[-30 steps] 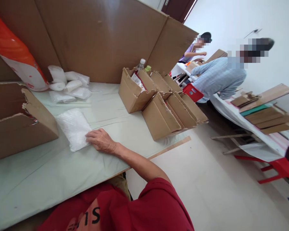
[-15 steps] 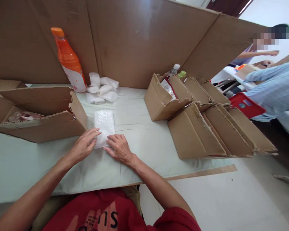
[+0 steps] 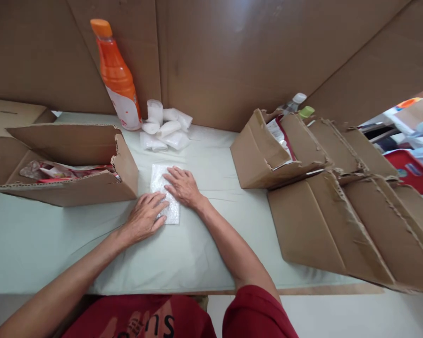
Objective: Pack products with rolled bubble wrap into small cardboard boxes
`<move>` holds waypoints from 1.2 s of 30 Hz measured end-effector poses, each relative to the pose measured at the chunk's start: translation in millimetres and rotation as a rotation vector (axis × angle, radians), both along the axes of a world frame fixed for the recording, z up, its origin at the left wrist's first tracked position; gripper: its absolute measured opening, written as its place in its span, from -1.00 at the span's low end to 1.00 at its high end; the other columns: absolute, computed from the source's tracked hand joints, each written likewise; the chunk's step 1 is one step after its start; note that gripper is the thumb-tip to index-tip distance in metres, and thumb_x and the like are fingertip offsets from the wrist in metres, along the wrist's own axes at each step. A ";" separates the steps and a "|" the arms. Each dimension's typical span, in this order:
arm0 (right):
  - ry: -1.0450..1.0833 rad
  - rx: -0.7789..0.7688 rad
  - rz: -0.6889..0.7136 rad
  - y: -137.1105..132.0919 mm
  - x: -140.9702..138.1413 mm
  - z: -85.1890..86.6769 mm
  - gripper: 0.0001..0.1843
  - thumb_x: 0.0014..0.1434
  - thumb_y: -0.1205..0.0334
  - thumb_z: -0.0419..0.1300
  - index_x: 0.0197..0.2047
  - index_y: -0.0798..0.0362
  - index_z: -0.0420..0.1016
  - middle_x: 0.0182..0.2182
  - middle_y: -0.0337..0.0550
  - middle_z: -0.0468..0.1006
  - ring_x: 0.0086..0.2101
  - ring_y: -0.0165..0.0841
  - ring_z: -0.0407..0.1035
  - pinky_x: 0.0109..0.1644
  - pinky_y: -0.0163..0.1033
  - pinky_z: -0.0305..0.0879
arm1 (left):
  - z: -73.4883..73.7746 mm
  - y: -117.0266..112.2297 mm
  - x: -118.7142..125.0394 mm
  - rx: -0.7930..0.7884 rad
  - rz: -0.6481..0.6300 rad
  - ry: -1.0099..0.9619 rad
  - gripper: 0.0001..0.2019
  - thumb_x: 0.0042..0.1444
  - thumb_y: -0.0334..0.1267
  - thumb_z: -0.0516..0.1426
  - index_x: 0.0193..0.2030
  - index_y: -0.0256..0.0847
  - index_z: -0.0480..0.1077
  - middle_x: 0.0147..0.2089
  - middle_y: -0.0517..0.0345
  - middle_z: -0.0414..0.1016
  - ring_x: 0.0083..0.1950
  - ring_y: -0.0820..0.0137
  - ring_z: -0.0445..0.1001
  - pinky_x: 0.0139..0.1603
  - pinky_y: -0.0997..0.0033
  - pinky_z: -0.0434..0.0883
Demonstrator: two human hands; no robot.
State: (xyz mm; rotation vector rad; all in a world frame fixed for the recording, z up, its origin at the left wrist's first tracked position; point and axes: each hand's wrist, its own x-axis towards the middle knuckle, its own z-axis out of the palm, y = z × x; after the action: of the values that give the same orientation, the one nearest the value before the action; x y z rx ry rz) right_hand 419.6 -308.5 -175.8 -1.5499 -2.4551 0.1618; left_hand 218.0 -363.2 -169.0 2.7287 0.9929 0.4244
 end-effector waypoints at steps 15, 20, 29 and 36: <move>0.008 0.093 0.171 -125.7 14.1 9.0 -0.64 0.34 0.42 0.08 0.12 0.00 0.52 0.25 0.07 0.45 0.23 -0.09 0.30 0.11 0.02 0.30 | 3.1 15.0 -7.3 -0.285 0.006 -0.154 -0.65 0.33 -0.20 0.01 0.13 -0.19 0.48 0.28 -0.09 0.45 0.34 0.08 0.32 0.33 -0.06 0.23; 0.396 0.097 -0.041 -121.9 -8.3 1.5 -0.75 0.40 0.31 0.08 -0.01 0.00 0.58 -0.08 -0.05 0.67 -0.07 -0.23 0.52 0.01 -0.08 0.38 | 16.7 1.7 -30.0 -0.428 0.012 -0.334 -0.51 0.34 -0.11 0.01 0.34 -0.22 0.31 0.41 -0.11 0.31 0.49 0.10 0.13 0.46 -0.03 0.14; 0.861 -0.235 -0.351 -153.1 -14.6 14.9 -0.77 0.32 0.16 0.14 -0.07 0.00 0.59 -0.22 -0.17 0.68 -0.25 -0.28 0.56 -0.15 -0.20 0.50 | 12.0 -46.1 -33.8 -0.499 0.324 -0.410 -0.56 0.22 -0.23 0.06 0.24 -0.20 0.38 -0.05 0.06 0.62 -0.25 0.35 0.51 -0.07 0.29 0.47; 0.341 0.229 -0.088 -173.8 -14.6 25.3 -0.69 0.33 0.36 0.12 0.10 -0.04 0.50 -0.02 -0.02 0.63 0.00 -0.17 0.48 0.03 -0.01 0.36 | 12.9 -31.6 -18.8 -0.535 0.426 -0.320 -0.48 0.15 -0.23 0.07 0.27 -0.22 0.35 -0.19 0.12 0.58 -0.42 0.39 0.37 -0.26 0.33 0.40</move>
State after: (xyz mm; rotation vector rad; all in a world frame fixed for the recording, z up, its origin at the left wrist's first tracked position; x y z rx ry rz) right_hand 405.0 -482.3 -150.5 -1.3982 -2.0613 0.1137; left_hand 199.1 -394.8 -156.1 1.9084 1.3572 0.5456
